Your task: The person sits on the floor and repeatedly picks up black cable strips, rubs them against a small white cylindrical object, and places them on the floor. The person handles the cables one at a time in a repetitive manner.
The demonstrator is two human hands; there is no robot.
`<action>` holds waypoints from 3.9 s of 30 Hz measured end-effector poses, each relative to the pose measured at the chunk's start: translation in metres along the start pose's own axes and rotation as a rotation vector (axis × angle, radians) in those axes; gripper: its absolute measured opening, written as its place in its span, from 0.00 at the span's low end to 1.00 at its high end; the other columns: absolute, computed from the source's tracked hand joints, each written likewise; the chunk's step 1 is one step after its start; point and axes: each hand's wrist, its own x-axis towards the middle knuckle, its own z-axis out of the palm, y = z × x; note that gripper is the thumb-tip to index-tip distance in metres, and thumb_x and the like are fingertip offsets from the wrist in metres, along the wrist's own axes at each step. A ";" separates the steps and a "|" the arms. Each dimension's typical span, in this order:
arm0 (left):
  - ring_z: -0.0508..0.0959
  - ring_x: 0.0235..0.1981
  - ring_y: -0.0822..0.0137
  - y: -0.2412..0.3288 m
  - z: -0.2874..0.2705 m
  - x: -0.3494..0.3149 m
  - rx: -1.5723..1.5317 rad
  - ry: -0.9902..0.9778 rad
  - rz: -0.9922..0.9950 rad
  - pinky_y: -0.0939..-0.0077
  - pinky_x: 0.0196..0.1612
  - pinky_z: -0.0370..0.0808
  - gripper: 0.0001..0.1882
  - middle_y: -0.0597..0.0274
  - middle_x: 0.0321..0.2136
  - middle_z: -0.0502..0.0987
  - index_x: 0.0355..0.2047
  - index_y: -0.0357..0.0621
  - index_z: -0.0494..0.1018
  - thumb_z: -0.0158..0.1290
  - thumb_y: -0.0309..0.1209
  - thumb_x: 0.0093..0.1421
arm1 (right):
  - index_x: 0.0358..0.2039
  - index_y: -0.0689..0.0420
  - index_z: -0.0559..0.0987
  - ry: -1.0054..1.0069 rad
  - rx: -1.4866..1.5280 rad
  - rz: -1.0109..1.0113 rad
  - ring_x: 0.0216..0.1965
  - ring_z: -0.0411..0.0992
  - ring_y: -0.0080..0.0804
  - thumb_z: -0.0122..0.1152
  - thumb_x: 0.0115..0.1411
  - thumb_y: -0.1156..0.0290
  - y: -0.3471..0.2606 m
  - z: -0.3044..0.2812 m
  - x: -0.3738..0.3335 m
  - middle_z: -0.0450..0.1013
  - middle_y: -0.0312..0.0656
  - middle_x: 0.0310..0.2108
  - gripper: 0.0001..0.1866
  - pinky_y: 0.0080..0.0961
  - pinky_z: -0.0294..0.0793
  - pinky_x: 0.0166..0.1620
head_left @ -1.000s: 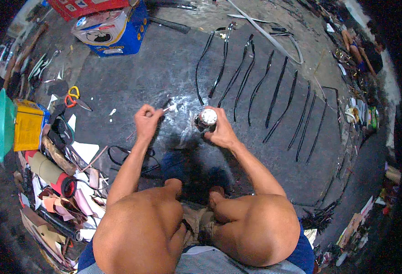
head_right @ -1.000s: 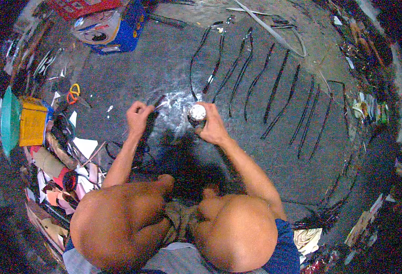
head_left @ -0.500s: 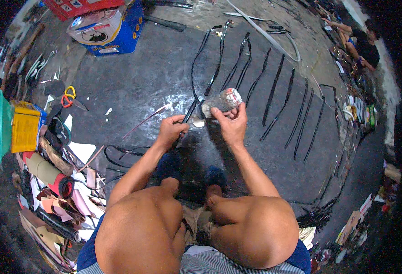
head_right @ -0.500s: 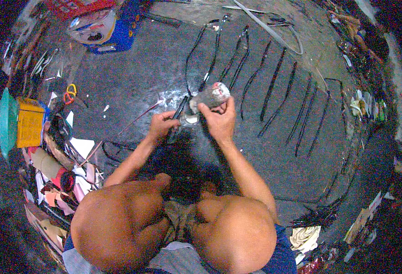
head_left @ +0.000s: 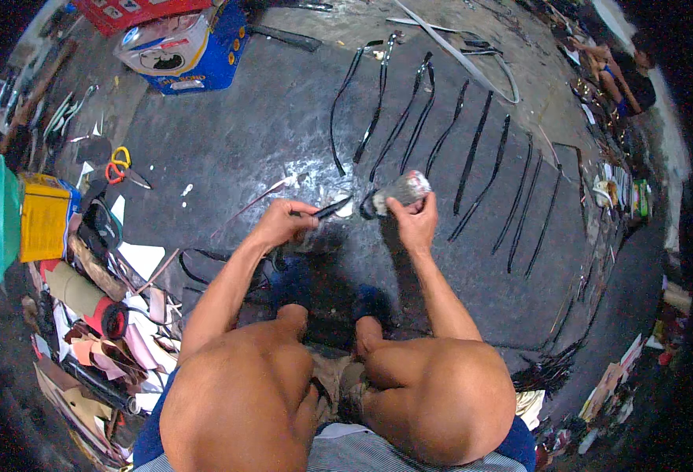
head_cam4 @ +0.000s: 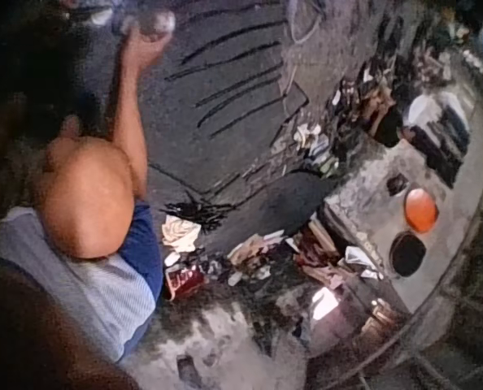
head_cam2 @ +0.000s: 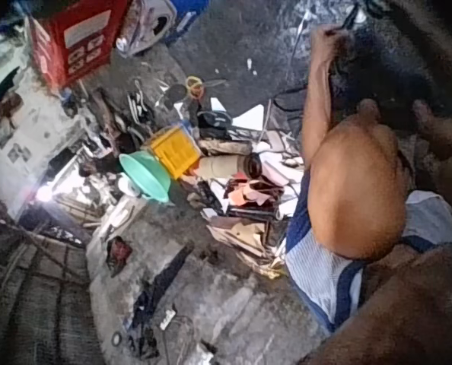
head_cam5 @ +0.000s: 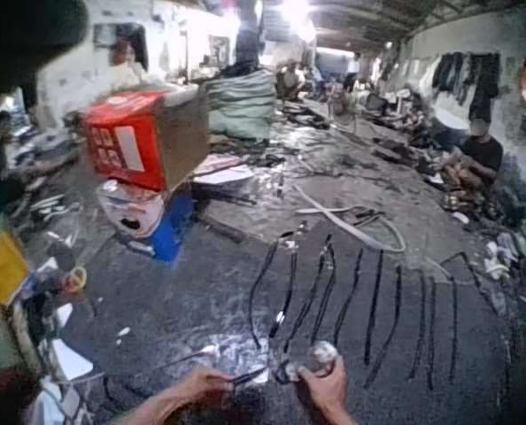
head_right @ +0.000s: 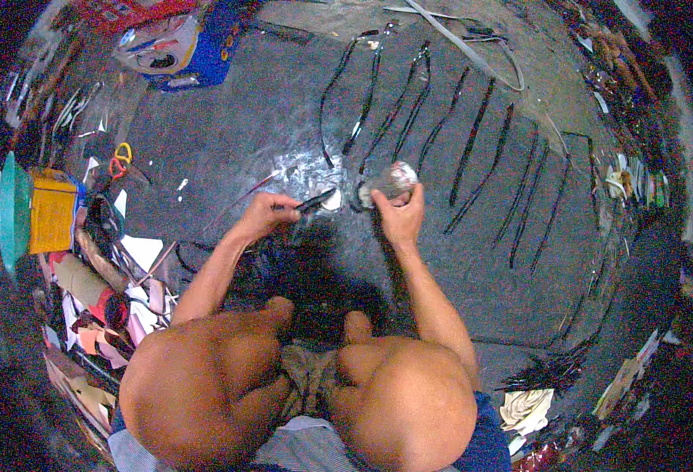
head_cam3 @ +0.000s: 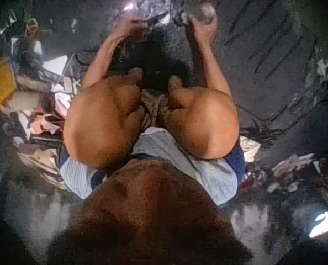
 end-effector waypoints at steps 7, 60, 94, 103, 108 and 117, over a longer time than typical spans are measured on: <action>0.74 0.23 0.73 -0.010 -0.007 0.061 0.362 -0.026 0.176 0.66 0.28 0.71 0.14 0.64 0.20 0.80 0.27 0.39 0.83 0.59 0.38 0.60 | 0.47 0.60 0.71 -0.016 0.219 -0.212 0.36 0.77 0.30 0.78 0.51 0.69 0.001 0.006 0.004 0.78 0.41 0.38 0.28 0.25 0.77 0.36; 0.73 0.57 0.44 0.011 0.036 0.048 0.430 0.103 0.727 0.57 0.59 0.71 0.36 0.47 0.53 0.73 0.60 0.41 0.67 0.66 0.28 0.50 | 0.69 0.70 0.59 -0.238 0.740 -0.398 0.69 0.59 0.46 0.48 0.71 0.68 -0.277 -0.230 0.063 0.57 0.57 0.70 0.30 0.38 0.62 0.68; 0.67 0.20 0.68 -0.032 -0.070 -0.099 0.414 0.929 0.277 0.71 0.26 0.66 0.13 0.59 0.19 0.68 0.20 0.39 0.66 0.61 0.24 0.52 | 0.48 0.59 0.77 -0.636 -0.243 -0.301 0.44 0.77 0.30 0.63 0.55 0.78 -0.036 0.008 0.029 0.79 0.41 0.42 0.18 0.29 0.76 0.47; 0.75 0.28 0.81 -0.025 -0.003 -0.008 -0.096 0.391 0.449 0.85 0.31 0.70 0.16 0.72 0.30 0.75 0.44 0.39 0.81 0.58 0.16 0.55 | 0.50 0.61 0.78 -0.303 -0.167 -0.350 0.43 0.77 0.39 0.79 0.48 0.63 -0.025 0.052 -0.015 0.77 0.46 0.42 0.30 0.33 0.77 0.46; 0.81 0.31 0.75 -0.026 0.023 0.009 -0.453 0.306 0.283 0.83 0.35 0.76 0.27 0.65 0.33 0.77 0.58 0.35 0.74 0.58 0.15 0.56 | 0.51 0.60 0.82 -0.061 0.032 -0.096 0.33 0.76 0.20 0.77 0.53 0.68 -0.033 0.030 -0.005 0.80 0.34 0.36 0.25 0.24 0.76 0.38; 0.76 0.23 0.74 -0.007 0.028 -0.003 -0.584 0.053 -0.152 0.79 0.26 0.71 0.23 0.65 0.25 0.78 0.53 0.36 0.78 0.60 0.20 0.54 | 0.51 0.62 0.72 -0.189 0.294 -0.166 0.38 0.80 0.28 0.79 0.52 0.68 -0.072 0.037 -0.037 0.80 0.45 0.42 0.30 0.28 0.81 0.37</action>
